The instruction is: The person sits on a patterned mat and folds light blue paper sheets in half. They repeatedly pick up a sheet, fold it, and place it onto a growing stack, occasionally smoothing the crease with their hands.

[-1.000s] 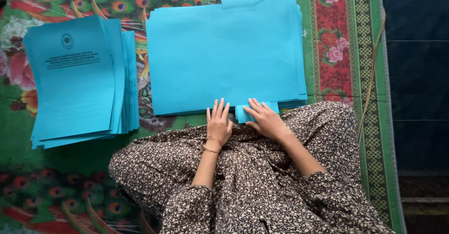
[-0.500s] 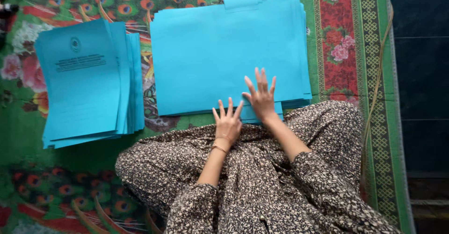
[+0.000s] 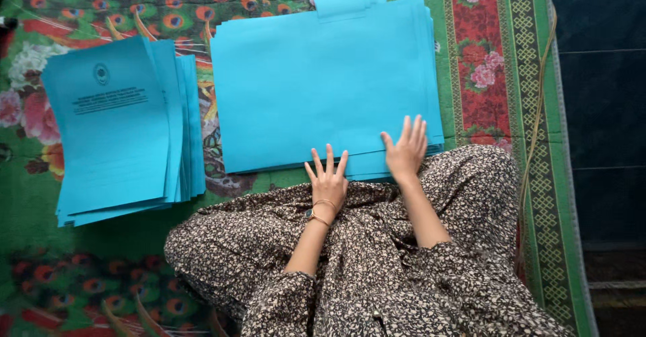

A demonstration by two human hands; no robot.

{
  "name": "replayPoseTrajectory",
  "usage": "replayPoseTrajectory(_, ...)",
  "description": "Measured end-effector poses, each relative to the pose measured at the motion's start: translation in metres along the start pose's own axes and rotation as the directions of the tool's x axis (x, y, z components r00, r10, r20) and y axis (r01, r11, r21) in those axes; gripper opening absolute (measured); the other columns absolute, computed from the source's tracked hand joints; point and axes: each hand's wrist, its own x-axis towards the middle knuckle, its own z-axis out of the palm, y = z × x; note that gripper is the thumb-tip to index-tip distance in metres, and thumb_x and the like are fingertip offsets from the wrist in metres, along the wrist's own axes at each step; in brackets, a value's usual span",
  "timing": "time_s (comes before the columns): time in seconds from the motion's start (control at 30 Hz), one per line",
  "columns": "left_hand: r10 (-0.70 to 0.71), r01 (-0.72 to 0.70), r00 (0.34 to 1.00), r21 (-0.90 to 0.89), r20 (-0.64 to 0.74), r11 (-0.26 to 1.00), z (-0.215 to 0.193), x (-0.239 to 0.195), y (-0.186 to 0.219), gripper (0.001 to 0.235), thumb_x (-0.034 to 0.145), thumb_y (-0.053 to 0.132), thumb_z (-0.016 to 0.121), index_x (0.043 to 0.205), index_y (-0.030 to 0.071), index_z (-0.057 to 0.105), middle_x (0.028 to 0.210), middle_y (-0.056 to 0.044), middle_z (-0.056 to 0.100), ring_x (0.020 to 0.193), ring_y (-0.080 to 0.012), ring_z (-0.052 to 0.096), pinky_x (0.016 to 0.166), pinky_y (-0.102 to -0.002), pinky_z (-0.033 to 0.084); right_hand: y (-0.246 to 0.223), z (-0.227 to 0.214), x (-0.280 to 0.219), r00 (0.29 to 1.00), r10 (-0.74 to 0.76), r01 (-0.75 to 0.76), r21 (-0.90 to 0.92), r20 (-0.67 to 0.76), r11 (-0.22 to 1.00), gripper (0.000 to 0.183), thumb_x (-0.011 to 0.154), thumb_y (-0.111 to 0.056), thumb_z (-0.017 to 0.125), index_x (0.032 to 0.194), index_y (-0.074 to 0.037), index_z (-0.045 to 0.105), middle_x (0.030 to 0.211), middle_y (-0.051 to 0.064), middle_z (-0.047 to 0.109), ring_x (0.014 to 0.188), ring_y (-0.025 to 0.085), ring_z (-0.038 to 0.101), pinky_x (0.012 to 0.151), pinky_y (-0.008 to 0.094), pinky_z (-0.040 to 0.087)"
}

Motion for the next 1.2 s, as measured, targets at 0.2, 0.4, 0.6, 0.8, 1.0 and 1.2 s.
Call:
replayPoseTrajectory(0.2, 0.012, 0.002, 0.991, -0.102, 0.133, 0.995, -0.027, 0.017, 0.007, 0.055, 0.09, 0.015, 0.048, 0.145, 0.018, 0.054, 0.17, -0.007, 0.026, 0.159, -0.0307, 0.015, 0.125, -0.062, 0.009, 0.033, 0.0, 0.02, 0.963, 0.227, -0.236, -0.052, -0.142, 0.97, 0.111, 0.068, -0.069, 0.086, 0.153, -0.015, 0.042, 0.138, 0.009, 0.043, 0.125, 0.034, 0.046, 0.092, 0.058, 0.049)
replayPoseTrajectory(0.4, -0.014, 0.0, 0.999, -0.266, -0.049, 0.964, 0.023, 0.006, 0.008, 0.05, 0.094, 0.025, 0.054, 0.143, 0.016, 0.056, 0.154, -0.011, 0.048, 0.146, -0.0308, 0.043, 0.119, -0.049, 0.035, 0.035, -0.044, 0.03, 0.975, 0.209, -0.197, 0.148, -0.07, 0.969, 0.098, 0.064, -0.039, 0.099, 0.14, -0.006, 0.049, 0.114, 0.013, 0.053, 0.112, 0.039, 0.056, 0.091, 0.055, 0.05)
replayPoseTrajectory(0.6, 0.028, -0.027, 1.0, -0.182, 0.001, 0.983, 0.026, 0.026, 0.01, 0.042, 0.1, 0.034, 0.059, 0.142, 0.031, 0.054, 0.152, -0.007, 0.044, 0.145, -0.0285, 0.04, 0.12, -0.053, 0.03, 0.081, -0.028, 0.03, 0.988, 0.144, -0.129, 0.223, -0.05, 0.966, 0.037, 0.074, -0.027, 0.093, 0.102, -0.015, 0.072, 0.091, 0.005, 0.071, 0.081, 0.027, 0.073, 0.074, 0.04, 0.057)
replayPoseTrajectory(0.8, 0.169, -0.159, 0.975, -0.077, 0.144, 0.984, -0.003, 0.046, 0.043, 0.046, 0.105, 0.03, 0.046, 0.151, 0.026, 0.046, 0.163, -0.006, 0.038, 0.155, -0.0226, 0.025, 0.128, -0.052, 0.005, 0.014, -0.099, -0.005, 0.962, 0.218, -0.269, 0.411, 0.166, 0.871, 0.043, 0.081, -0.01, 0.075, 0.122, -0.001, 0.064, 0.101, 0.028, 0.071, 0.084, 0.041, 0.072, 0.054, 0.045, 0.064)
replayPoseTrajectory(1.0, 0.078, -0.075, 0.996, -0.08, 0.048, 0.994, 0.023, 0.032, 0.022, 0.06, 0.099, 0.018, 0.047, 0.158, 0.012, 0.036, 0.168, -0.015, 0.028, 0.155, -0.0319, 0.026, 0.124, -0.054, 0.024, -0.055, -0.108, -0.033, 0.893, -0.008, -0.019, 0.055, 0.45, 0.998, 0.062, 0.099, -0.031, 0.058, 0.15, 0.001, 0.044, 0.15, 0.031, 0.046, 0.143, 0.043, 0.043, 0.116, 0.058, 0.039)
replayPoseTrajectory(1.2, 0.279, -0.276, 0.958, -0.055, 0.061, 0.96, -0.002, 0.021, 0.044, 0.071, 0.087, 0.023, 0.052, 0.156, 0.026, 0.039, 0.166, -0.002, 0.032, 0.156, -0.0341, 0.02, 0.112, -0.082, 0.019, -0.025, -0.06, -0.06, 0.822, -0.279, 0.442, -0.248, 0.496, 0.862, 0.074, 0.097, -0.033, 0.045, 0.156, 0.008, 0.029, 0.167, 0.03, 0.021, 0.158, 0.042, 0.01, 0.12, 0.07, 0.009)
